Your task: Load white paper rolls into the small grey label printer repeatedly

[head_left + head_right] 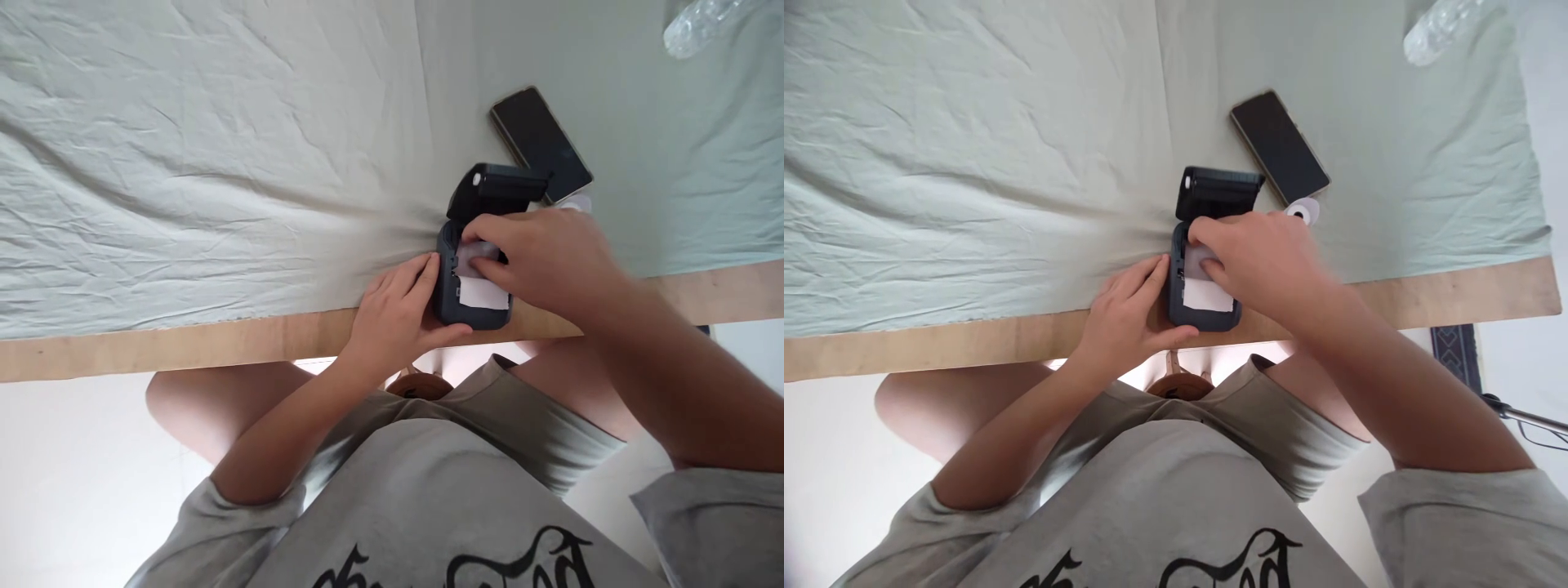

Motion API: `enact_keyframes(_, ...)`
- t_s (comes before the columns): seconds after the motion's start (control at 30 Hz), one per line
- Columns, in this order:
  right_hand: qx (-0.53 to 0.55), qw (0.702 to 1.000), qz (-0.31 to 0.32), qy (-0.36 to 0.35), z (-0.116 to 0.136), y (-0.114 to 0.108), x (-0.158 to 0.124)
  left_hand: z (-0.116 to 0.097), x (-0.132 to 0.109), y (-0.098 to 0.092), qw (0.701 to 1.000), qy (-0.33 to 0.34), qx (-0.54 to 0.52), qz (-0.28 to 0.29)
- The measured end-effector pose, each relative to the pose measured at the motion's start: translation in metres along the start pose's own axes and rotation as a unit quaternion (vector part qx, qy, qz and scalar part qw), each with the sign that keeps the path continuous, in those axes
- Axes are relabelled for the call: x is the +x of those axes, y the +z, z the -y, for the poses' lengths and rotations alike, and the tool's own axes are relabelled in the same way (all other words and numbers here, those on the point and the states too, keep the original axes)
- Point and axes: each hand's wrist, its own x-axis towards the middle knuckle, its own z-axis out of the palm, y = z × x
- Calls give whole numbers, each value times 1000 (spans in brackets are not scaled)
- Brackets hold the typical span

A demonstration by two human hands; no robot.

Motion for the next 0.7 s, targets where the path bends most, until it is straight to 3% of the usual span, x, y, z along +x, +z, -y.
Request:
enact_keyframes(0.1, -46, 997, 57, 16, 6, -9, 8, 1, 0, 0, 1000, -3, -7, 2)
enact_keyframes(0.17, -29, 999, 46, 5, 2, -15, 8, 2, 0, 0, 1000, -5, -17, 5)
enact_keyframes(0.3, 171, 984, -26, -39, -24, -22, -12, 2, 0, 0, 1000, 0, -22, -3)
enact_keyframes(0.37, 336, 938, -83, -13, -42, -19, -27, 1, 1, 1, 1000, 5, -19, -11)
enact_keyframes(0.43, 483, 851, -200, 47, -60, -7, -39, 1, 1, 1, 1000, 1, -19, -12)
enact_keyframes(0.5, 527, 814, -230, 80, -79, 9, -47, 1, 1, 2, 1000, -11, -18, -7)
enact_keyframes(0.6, 546, 784, -260, 141, -106, 36, -53, 1, 1, 1, 1000, -22, -17, 1)
enact_keyframes(0.63, 525, 795, -266, 148, -113, 43, -54, 1, 1, 1, 1000, -23, -17, 3)
enact_keyframes(0.7, 412, 867, -252, 123, -125, 55, -57, 1, 1, 0, 1000, -22, -18, 6)
